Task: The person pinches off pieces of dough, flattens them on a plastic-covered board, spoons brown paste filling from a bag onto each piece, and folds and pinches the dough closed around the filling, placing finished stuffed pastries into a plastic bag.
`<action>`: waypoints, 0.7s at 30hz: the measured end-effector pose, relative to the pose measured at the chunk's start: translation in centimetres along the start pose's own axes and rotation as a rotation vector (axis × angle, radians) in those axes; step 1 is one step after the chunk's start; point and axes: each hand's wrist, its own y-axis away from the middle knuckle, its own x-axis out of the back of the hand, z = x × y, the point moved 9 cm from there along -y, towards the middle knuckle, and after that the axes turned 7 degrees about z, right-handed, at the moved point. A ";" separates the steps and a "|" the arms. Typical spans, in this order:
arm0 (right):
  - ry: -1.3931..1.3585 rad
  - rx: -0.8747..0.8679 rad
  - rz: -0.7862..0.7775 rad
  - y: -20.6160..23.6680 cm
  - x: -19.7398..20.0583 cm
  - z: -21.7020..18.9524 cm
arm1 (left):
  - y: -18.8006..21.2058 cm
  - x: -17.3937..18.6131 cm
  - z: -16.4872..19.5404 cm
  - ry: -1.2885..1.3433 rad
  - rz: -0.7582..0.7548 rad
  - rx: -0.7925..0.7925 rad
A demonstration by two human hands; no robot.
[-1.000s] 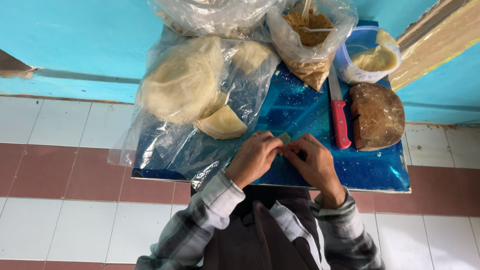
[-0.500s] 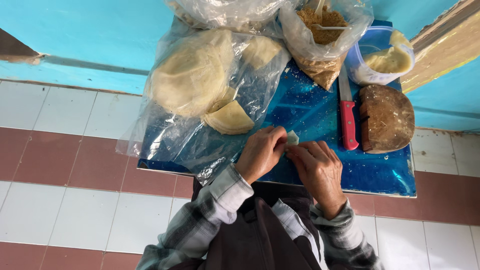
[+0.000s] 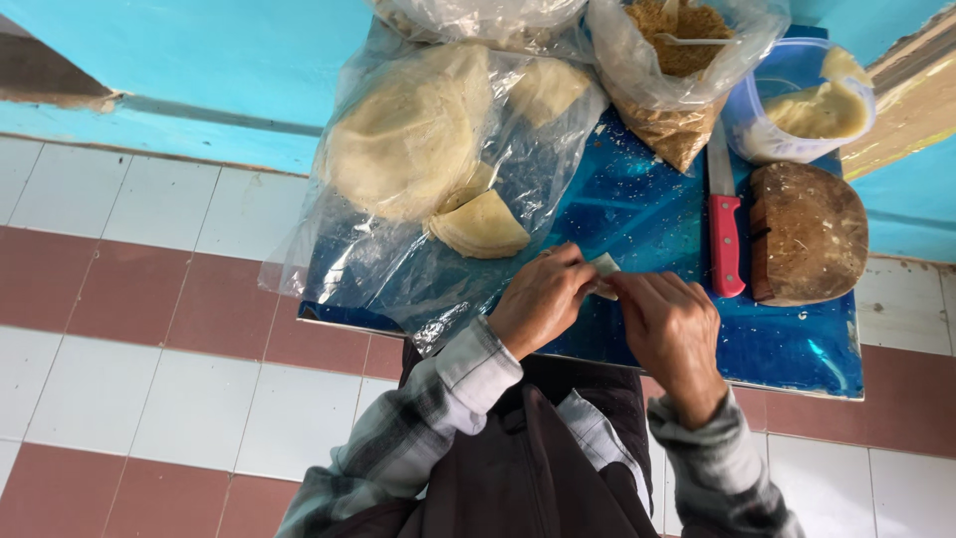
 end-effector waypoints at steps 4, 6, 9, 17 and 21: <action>0.059 0.023 0.068 0.8 1.0 -1.7 | -0.3 -0.1 -0.2 0.033 -0.010 0.036; 0.076 0.022 0.102 0.8 1.0 -1.8 | -0.3 0.2 0.0 0.064 -0.003 0.049; 0.042 0.007 0.119 0.6 0.3 -1.2 | -0.3 1.0 0.4 0.090 0.024 0.031; -0.215 -0.343 -0.079 0.1 -2.9 4.5 | -0.6 0.0 0.0 0.059 -0.005 0.014; -0.095 -0.199 0.085 -0.2 -0.9 2.7 | -1.2 -0.3 -1.0 0.036 0.026 0.093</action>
